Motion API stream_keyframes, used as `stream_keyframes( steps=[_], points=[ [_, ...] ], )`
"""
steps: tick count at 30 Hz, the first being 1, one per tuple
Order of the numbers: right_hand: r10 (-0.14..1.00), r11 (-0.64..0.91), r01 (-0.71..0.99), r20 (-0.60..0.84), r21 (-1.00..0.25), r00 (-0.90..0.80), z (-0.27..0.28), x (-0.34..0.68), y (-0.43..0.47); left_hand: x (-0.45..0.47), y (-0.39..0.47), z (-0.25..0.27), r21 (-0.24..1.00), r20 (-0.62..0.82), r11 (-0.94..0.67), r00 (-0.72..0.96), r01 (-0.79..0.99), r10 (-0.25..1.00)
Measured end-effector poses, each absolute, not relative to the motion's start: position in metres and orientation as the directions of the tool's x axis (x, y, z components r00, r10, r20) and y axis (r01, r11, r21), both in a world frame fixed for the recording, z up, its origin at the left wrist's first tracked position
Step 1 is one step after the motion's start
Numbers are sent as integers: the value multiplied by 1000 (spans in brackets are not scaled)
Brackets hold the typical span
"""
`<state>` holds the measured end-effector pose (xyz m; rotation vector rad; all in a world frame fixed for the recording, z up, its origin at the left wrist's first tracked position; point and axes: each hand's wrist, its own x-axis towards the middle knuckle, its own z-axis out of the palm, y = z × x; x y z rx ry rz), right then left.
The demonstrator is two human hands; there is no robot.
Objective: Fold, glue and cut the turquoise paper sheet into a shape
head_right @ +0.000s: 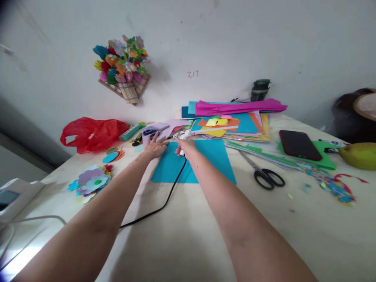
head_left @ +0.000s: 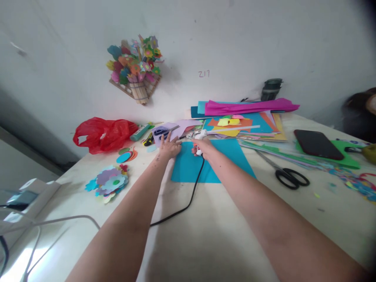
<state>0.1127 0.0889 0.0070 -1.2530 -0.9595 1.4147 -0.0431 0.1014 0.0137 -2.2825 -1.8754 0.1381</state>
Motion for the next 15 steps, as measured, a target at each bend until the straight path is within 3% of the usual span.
stream_keyframes(
  steps=[3, 8, 15],
  points=[
    [978, -203, -170, -209, -964, 17, 8, 114, 88, -50, 102, 9, -130, 20, -171, 175, 977, 984],
    [975, -218, -115, -222, -969, 30, 10, 112, 84, -69, 97, -6, 11, 130, -27, 25, 1000, 991],
    [974, -216, -22, -217, -976, 61, 13, 110, 77, -53, 87, -6, 74, 157, 78, -89, 994, 984]
  ],
)
